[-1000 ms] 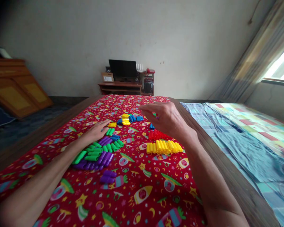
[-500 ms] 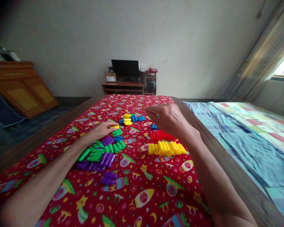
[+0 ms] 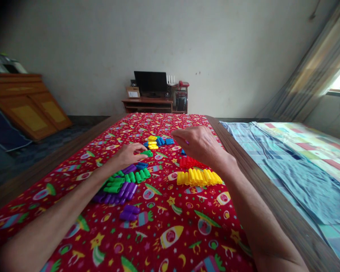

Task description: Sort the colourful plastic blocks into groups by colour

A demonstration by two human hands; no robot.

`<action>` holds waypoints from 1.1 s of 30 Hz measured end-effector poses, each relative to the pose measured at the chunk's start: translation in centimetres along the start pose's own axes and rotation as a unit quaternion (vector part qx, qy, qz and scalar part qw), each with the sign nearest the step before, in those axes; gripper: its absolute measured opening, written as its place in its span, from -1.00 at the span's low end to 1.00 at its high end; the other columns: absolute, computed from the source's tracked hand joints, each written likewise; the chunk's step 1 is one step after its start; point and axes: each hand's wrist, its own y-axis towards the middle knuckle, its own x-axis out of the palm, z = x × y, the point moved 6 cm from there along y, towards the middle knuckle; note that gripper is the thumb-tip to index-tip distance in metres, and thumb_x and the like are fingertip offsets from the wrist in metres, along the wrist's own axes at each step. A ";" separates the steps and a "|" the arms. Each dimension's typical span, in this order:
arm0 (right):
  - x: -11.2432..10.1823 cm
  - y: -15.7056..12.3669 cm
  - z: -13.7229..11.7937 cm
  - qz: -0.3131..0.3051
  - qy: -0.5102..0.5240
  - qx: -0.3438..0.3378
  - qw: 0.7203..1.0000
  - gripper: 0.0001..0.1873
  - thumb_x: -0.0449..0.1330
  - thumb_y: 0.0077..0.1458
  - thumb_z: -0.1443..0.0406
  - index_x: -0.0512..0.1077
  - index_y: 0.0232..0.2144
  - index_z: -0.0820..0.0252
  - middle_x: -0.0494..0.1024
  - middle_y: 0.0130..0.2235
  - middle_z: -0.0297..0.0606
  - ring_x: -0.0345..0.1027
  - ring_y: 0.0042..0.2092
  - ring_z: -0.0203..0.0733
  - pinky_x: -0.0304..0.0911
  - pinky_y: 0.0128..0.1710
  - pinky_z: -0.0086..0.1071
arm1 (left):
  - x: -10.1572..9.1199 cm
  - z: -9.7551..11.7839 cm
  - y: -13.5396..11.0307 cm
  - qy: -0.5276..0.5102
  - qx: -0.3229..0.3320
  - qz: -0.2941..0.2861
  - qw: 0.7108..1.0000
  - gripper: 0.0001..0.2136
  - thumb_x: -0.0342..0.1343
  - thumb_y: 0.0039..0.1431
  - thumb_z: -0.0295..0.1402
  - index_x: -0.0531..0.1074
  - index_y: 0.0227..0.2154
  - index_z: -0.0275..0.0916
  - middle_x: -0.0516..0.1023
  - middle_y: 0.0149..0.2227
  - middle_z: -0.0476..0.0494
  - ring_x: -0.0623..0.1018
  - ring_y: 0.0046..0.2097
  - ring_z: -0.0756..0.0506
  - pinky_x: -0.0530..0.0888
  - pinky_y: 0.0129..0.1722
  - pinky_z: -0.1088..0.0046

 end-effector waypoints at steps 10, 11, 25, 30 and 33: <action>5.8 0.1 -4.9 -0.135 0.082 -0.155 0.975 -0.77 0.07 0.26 0.40 0.48 -0.11 0.24 0.57 -0.09 -0.11 0.43 -0.08 -0.20 0.34 -0.09 -0.29 | 2.8 7.1 -2.4 -0.314 -0.120 -0.144 0.931 -0.70 0.37 -0.18 -0.15 0.57 -0.44 -0.28 0.53 -0.55 0.00 0.46 -0.51 0.01 0.38 -0.49 0.53; 6.1 0.0 -5.3 -0.150 0.089 -0.163 0.971 -0.77 0.05 0.27 0.42 0.48 -0.13 0.26 0.57 -0.13 -0.11 0.43 -0.11 -0.21 0.34 -0.11 -0.30 | 2.9 6.9 -2.4 -0.337 -0.130 -0.150 0.920 -0.68 0.40 -0.22 -0.17 0.57 -0.43 -0.28 0.54 -0.53 0.00 0.47 -0.48 0.01 0.39 -0.47 0.54; 6.6 -0.2 -4.6 -0.113 0.086 -0.137 0.980 -0.70 0.10 0.23 0.41 0.38 0.01 0.35 0.54 -0.06 -0.01 0.43 -0.04 -0.10 0.38 -0.05 -0.20 | 2.4 5.3 -2.0 -0.483 -0.197 -0.055 0.851 -0.40 0.49 -0.31 -0.25 0.40 -0.15 -0.24 0.58 -0.40 -0.02 0.57 -0.32 -0.01 0.46 -0.29 0.55; 6.2 -0.3 -5.2 -0.125 0.101 -0.159 0.974 -0.55 0.16 0.16 0.45 0.33 0.11 0.31 0.51 0.03 0.02 0.41 0.02 -0.09 0.36 0.02 -0.16 | 2.5 5.8 -2.0 -0.491 -0.176 -0.053 0.851 -0.49 0.47 -0.26 -0.22 0.43 -0.21 -0.24 0.59 -0.34 -0.06 0.58 -0.26 -0.05 0.49 -0.21 0.48; 5.4 0.0 -3.9 -0.128 0.133 -0.144 0.972 -0.54 0.18 0.14 0.44 0.38 0.11 0.17 0.53 0.04 -0.07 0.43 0.00 -0.15 0.36 0.01 -0.22 | 2.5 5.9 -1.9 -0.454 -0.157 -0.071 0.874 -0.53 0.41 -0.18 -0.14 0.45 -0.21 -0.25 0.59 -0.34 -0.09 0.57 -0.31 -0.04 0.49 -0.22 0.45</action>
